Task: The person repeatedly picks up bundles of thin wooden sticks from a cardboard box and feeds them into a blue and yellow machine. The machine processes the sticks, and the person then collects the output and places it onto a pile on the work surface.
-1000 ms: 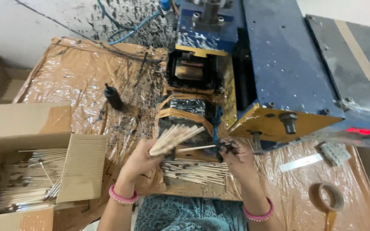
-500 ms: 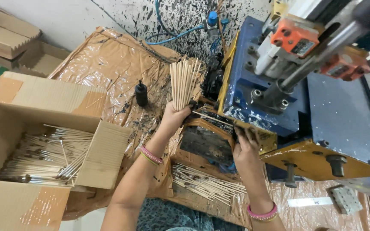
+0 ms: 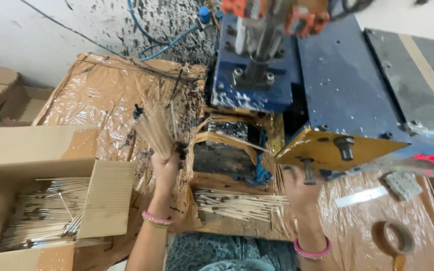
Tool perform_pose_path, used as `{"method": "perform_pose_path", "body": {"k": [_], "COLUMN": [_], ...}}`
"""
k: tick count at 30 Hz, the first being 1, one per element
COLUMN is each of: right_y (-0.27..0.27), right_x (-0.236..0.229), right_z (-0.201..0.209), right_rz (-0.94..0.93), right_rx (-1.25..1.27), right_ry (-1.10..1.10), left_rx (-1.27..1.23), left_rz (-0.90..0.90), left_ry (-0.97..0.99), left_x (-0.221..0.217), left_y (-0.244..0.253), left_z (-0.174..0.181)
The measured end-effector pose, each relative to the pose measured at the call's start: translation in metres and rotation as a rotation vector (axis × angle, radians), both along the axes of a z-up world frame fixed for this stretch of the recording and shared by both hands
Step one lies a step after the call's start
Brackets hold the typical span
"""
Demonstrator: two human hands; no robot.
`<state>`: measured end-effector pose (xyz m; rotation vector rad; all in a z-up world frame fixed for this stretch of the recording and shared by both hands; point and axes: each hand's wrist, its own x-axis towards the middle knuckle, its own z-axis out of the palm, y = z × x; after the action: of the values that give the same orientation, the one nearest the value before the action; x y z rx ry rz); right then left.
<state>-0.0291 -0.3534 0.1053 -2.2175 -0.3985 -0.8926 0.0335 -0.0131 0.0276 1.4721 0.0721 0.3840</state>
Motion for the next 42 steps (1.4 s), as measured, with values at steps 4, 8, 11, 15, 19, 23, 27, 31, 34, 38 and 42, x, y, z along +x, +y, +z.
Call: {"method": "perform_pose_path", "body": {"k": [4, 8, 11, 15, 19, 23, 27, 31, 34, 38, 42], "right_y": [-0.074, -0.054, -0.009, 0.008, 0.029, 0.058, 0.040, 0.035, 0.033, 0.006, 0.012], "right_x": [-0.039, -0.048, -0.048, -0.033, 0.007, 0.065, 0.106, 0.086, 0.076, 0.123, 0.111], "right_z": [-0.069, -0.050, -0.040, -0.069, -0.017, 0.019, -0.023, -0.025, -0.028, -0.089, -0.077], "right_rz": [-0.331, -0.381, 0.106, 0.411, 0.430, 0.331, 0.201, 0.121, 0.010, 0.067, 0.173], "right_rx": [0.467, 0.020, 0.294, 0.541, 0.455, -0.228, -0.450, -0.378, -0.322, -0.240, -0.044], "right_ry": [0.215, 0.024, 0.221, 0.418, 0.480, 0.081, -0.041, 0.132, 0.358, 0.247, 0.226], "left_rx": [-0.061, -0.087, 0.380, 1.016, -0.035, 0.082, -0.043, -0.191, -0.219, -0.237, -0.117], "left_rz": [0.012, -0.076, -0.423, -0.689, -0.538, -0.103, -0.068, -0.191, -0.226, -0.220, -0.180], "left_ry": [0.024, -0.046, -0.363, 0.332, -0.061, -0.047, 0.059, -0.003, -0.023, -0.044, 0.048], "left_x": [-0.053, -0.070, -0.081, -0.060, -0.016, 0.051, 0.077, 0.095, 0.096, 0.092, 0.049], "left_y": [0.015, 0.006, -0.023, -0.015, 0.019, 0.031, -0.002, -0.016, -0.018, -0.018, -0.012], "left_z": [-0.028, -0.030, 0.046, 0.036, 0.046, 0.023, 0.044, 0.005, 0.001, 0.013, 0.015]}}
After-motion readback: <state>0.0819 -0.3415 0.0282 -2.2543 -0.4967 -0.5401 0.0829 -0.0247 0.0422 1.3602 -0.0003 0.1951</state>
